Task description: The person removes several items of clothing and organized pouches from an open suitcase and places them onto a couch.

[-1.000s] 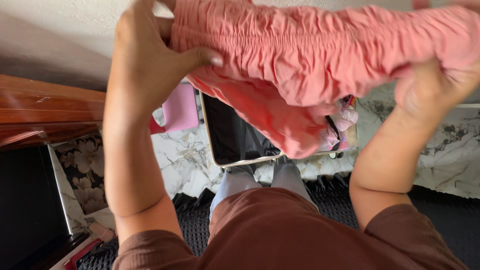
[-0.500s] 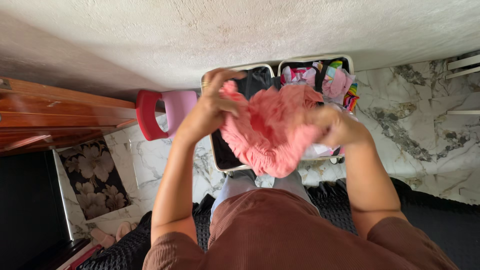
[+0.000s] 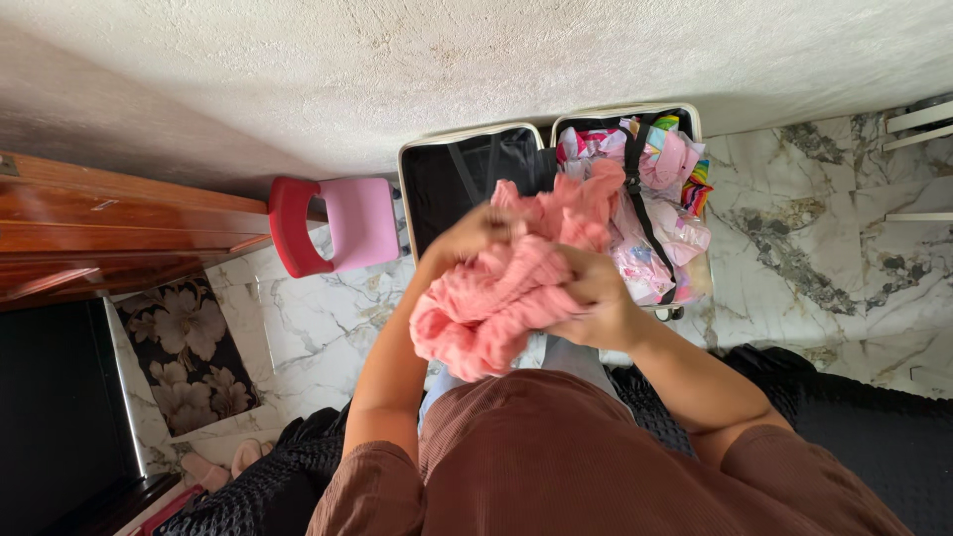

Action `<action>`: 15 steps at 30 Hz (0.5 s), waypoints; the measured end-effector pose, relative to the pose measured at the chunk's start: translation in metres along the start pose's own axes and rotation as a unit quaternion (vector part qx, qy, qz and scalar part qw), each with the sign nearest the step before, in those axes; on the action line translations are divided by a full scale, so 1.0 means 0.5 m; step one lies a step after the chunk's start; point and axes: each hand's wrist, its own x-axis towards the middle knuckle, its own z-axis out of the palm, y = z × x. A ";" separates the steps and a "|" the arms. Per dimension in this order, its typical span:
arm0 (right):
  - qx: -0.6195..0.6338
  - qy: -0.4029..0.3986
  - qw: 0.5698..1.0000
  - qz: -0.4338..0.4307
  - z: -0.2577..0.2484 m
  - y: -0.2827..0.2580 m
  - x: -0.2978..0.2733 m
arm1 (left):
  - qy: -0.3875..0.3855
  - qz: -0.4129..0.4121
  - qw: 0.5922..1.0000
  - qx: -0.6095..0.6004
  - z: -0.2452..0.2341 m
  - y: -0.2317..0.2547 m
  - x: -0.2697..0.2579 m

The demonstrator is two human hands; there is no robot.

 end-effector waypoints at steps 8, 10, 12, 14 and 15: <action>-0.416 -0.035 0.887 0.196 -0.117 0.262 -0.086 | -0.037 -0.125 0.930 -0.343 0.133 -0.250 -0.136; -0.331 -0.154 0.890 0.273 -0.055 0.253 -0.123 | -0.046 -0.118 0.919 -0.374 0.160 -0.250 -0.146; -0.142 -0.084 0.815 0.555 0.027 0.188 -0.145 | -0.038 -0.105 0.915 -0.387 0.163 -0.240 -0.142; -0.269 -0.177 0.898 0.298 0.061 0.129 -0.141 | -0.028 -0.094 0.914 -0.394 0.151 -0.232 -0.131; -0.213 -0.230 0.901 0.299 0.072 0.107 -0.133 | -0.025 -0.096 0.915 -0.391 0.139 -0.227 -0.121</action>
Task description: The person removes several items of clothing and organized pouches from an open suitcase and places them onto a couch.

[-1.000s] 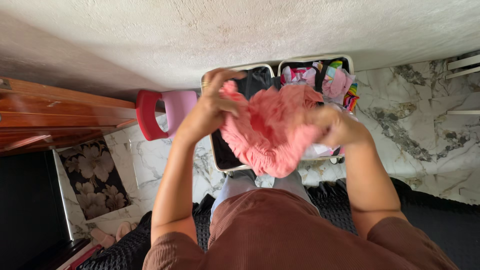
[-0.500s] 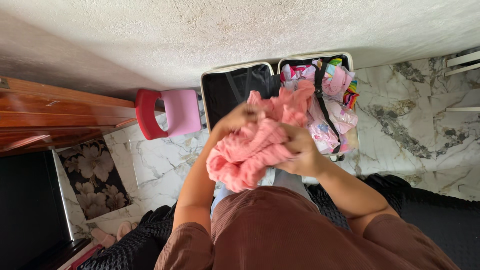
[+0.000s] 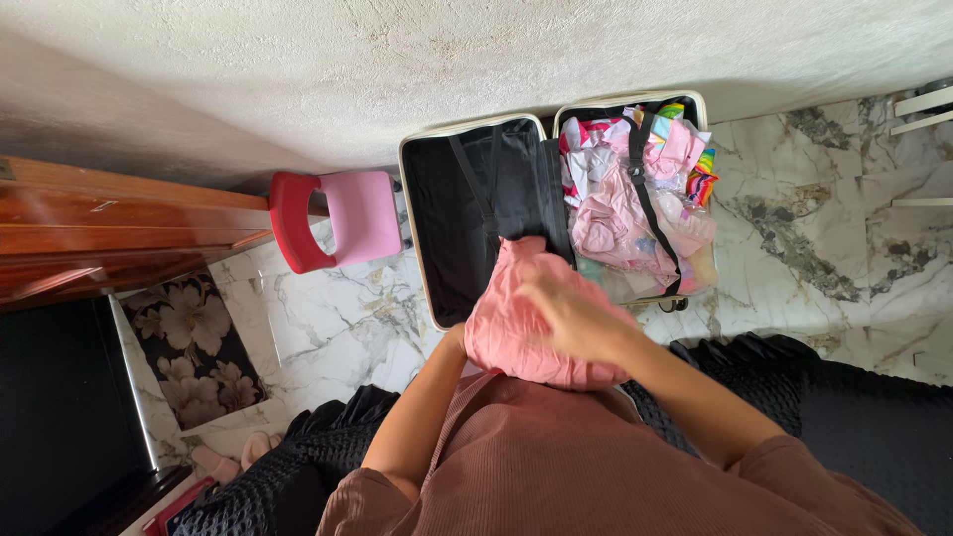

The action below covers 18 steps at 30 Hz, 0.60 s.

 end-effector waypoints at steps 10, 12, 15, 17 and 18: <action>-0.033 -0.114 0.957 0.264 0.081 0.183 -0.002 | 0.420 0.159 0.869 0.206 -0.166 0.085 -0.104; 0.192 0.041 0.957 0.214 0.079 0.214 -0.023 | 0.540 0.183 0.803 0.172 -0.199 0.074 -0.127; 0.382 0.114 0.878 0.265 0.058 0.201 -0.013 | 0.639 0.089 0.761 0.072 -0.200 0.053 -0.124; 0.461 0.103 0.837 0.278 0.055 0.168 0.001 | 0.576 0.057 0.815 0.012 -0.186 0.031 -0.089; 0.499 0.097 0.824 0.252 0.058 0.150 0.007 | 0.525 0.053 0.849 -0.015 -0.182 0.026 -0.066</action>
